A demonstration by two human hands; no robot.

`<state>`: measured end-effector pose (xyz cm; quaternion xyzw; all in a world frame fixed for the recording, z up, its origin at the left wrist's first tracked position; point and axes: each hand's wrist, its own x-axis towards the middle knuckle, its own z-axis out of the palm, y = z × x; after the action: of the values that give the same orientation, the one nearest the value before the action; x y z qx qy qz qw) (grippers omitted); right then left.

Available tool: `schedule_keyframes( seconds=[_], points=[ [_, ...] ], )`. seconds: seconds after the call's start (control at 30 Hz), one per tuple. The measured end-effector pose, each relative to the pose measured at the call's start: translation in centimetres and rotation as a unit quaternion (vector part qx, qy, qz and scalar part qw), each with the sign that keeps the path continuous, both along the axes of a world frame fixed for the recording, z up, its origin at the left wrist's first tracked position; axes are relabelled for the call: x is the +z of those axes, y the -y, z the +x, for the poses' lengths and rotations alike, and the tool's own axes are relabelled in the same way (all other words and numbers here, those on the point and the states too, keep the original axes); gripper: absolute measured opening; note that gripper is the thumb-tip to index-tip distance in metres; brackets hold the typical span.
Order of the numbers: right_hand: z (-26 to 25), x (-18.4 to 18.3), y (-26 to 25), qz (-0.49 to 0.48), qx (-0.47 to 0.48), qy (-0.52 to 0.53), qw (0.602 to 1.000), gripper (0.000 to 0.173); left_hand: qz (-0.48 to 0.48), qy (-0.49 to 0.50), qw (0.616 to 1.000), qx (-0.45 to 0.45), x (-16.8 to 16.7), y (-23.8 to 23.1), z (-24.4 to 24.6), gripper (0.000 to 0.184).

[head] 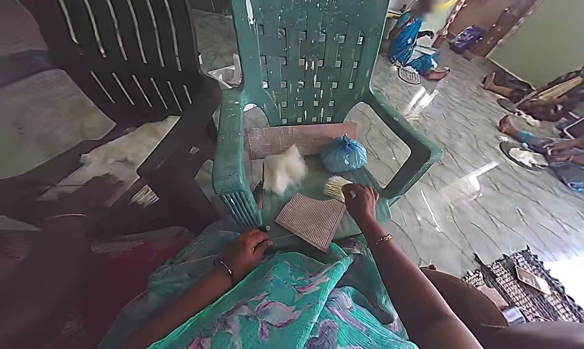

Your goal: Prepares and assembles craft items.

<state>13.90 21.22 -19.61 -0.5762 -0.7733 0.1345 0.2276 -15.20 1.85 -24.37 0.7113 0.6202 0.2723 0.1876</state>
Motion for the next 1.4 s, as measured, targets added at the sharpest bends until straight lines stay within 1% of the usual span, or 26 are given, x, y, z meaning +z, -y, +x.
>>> schedule_keyframes(
  seconds=[0.13, 0.27, 0.33, 0.47, 0.57, 0.63, 0.77, 0.83, 0.97, 1.13, 1.23, 1.33, 1.4],
  points=[
    [-1.5, -1.2, -3.8, 0.004, -0.018, 0.048, 0.999, 0.021, -0.007, 0.0, 1.0, -0.002, -0.3, 0.2, -0.3, 0.026],
    [-2.1, -2.5, -5.2, -0.003, -0.008, 0.12, 0.993, 0.018, -0.018, 0.003, 1.0, -0.01, -1.0, 0.4, -0.8, 0.027],
    [-2.0, -2.6, -5.2, -0.029, -0.008, 0.141, 0.99, 0.019, -0.026, 0.006, 1.0, -0.008, -0.9, 0.5, -0.8, 0.027],
    [-0.6, -2.4, -4.8, -0.007, -0.006, 0.09, 0.996, 0.025, -0.032, 0.012, 0.999, -0.002, -1.1, 0.3, -0.8, 0.028],
    [0.3, -1.9, -4.3, 0.009, -0.005, 0.084, 0.996, 0.028, -0.076, 0.007, 0.997, -0.016, -0.8, -0.1, -0.6, 0.031],
    [0.5, -2.0, -4.1, 0.008, -0.002, 0.102, 0.995, 0.03, -0.073, -0.001, 0.997, -0.029, -0.9, -0.2, -0.5, 0.032],
    [1.2, -2.5, -3.8, -0.049, 0.021, 0.17, 0.984, 0.04, -0.038, -0.006, 0.999, -0.037, -1.7, 0.1, -0.4, 0.031],
    [1.4, -2.5, -3.6, -0.056, 0.005, 0.158, 0.986, 0.039, -0.022, 0.002, 0.999, -0.029, -2.0, 0.2, -0.5, 0.032],
    [1.9, -2.4, -3.4, -0.034, -0.019, 0.105, 0.994, 0.038, -0.019, 0.033, 0.999, -0.007, -2.4, 0.2, -0.7, 0.033],
    [2.4, -2.5, -3.6, -0.066, -0.017, 0.101, 0.992, 0.038, 0.005, 0.036, 0.999, -0.003, -3.1, -0.2, -0.7, 0.034],
    [2.0, -1.6, -3.9, -0.04, -0.029, 0.059, 0.997, 0.037, -0.001, 0.035, 0.999, -0.014, -3.2, -0.4, -0.7, 0.035],
    [0.5, -0.3, -4.5, 0.0, -0.007, 0.031, 1.0, 0.034, -0.014, 0.047, 0.998, -0.035, -3.5, -0.7, -1.0, 0.038],
    [-1.3, 0.3, -4.8, 0.033, 0.042, 0.031, 0.998, 0.03, -0.02, 0.041, 0.998, -0.04, -3.5, -1.0, -0.9, 0.039]
  ],
)
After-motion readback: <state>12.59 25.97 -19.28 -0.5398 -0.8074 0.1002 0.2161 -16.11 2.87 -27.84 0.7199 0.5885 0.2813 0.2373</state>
